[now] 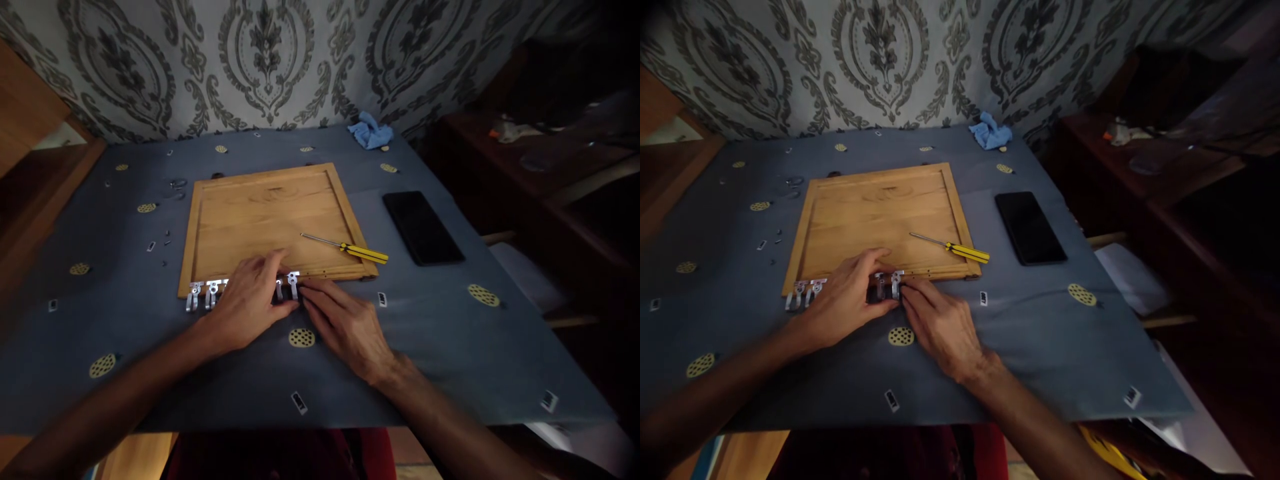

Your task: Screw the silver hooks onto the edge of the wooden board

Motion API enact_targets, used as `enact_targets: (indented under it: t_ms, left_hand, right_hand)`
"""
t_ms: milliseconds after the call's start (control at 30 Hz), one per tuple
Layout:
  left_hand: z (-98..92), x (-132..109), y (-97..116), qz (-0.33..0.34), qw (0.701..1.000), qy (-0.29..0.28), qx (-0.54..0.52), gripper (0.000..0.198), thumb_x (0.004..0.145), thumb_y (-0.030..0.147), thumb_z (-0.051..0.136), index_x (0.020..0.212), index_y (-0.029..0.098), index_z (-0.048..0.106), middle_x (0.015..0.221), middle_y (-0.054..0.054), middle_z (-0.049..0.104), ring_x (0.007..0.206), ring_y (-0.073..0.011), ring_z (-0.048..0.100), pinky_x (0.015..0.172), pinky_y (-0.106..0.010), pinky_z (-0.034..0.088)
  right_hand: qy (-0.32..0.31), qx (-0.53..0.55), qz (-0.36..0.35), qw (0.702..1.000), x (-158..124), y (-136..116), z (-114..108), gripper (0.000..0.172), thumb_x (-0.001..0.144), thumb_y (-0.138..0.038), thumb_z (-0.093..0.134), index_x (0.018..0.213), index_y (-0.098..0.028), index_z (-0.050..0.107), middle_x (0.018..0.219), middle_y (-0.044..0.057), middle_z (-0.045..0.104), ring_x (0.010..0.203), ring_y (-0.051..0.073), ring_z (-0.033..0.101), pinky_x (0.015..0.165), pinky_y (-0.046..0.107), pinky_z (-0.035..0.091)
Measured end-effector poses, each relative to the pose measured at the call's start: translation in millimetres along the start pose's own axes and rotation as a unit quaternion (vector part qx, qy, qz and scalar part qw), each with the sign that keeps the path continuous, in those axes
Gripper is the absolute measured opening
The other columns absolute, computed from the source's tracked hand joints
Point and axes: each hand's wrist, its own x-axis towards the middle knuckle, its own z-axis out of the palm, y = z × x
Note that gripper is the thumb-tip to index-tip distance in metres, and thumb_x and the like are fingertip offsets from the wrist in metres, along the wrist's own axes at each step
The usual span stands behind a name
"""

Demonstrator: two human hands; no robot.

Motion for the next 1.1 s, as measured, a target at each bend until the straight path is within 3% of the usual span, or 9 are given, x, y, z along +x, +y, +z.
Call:
enact_targets:
  t_ms: [467,700,1100]
  left_hand:
    - [5.0,-2.1,0.7,0.005,1.0,0.028,0.002,0.07,0.073,0.017,0.086,0.127,0.02,0.042,0.114,-0.01,0.071,0.11,-0.0327,0.066,0.094,-0.051,0.052]
    - [4.3,-2.3,2.9,-0.008,1.0,0.025,0.0,0.057,0.076,0.018,0.082,0.12,0.021,0.046,0.111,-0.009,0.07,0.108,-0.0328,0.066,0.092,-0.051,0.052]
    - [6.9,-3.0,1.9,-0.005,0.999,0.034,-0.012,0.055,0.077,0.02,0.081,0.12,0.022,0.048,0.113,-0.009,0.07,0.109,-0.0325,0.066,0.093,-0.052,0.051]
  right_hand:
    - [-0.018,-0.072,-0.013,0.997,0.9,-3.1,-0.7,0.034,0.105,-0.016,0.039,0.12,-0.012,0.069,0.112,0.012,0.073,0.085,0.017,0.075,0.07,0.025,0.064]
    - [-0.049,-0.081,-0.011,0.995,0.5,-2.8,-0.9,0.034,0.103,-0.013,0.039,0.125,-0.012,0.066,0.115,0.013,0.071,0.083,0.017,0.074,0.07,0.027,0.063]
    - [-0.057,-0.092,-0.015,0.994,-0.8,-1.9,1.6,0.037,0.1,-0.01,0.038,0.126,-0.011,0.065,0.115,0.013,0.07,0.078,0.017,0.073,0.066,0.029,0.063]
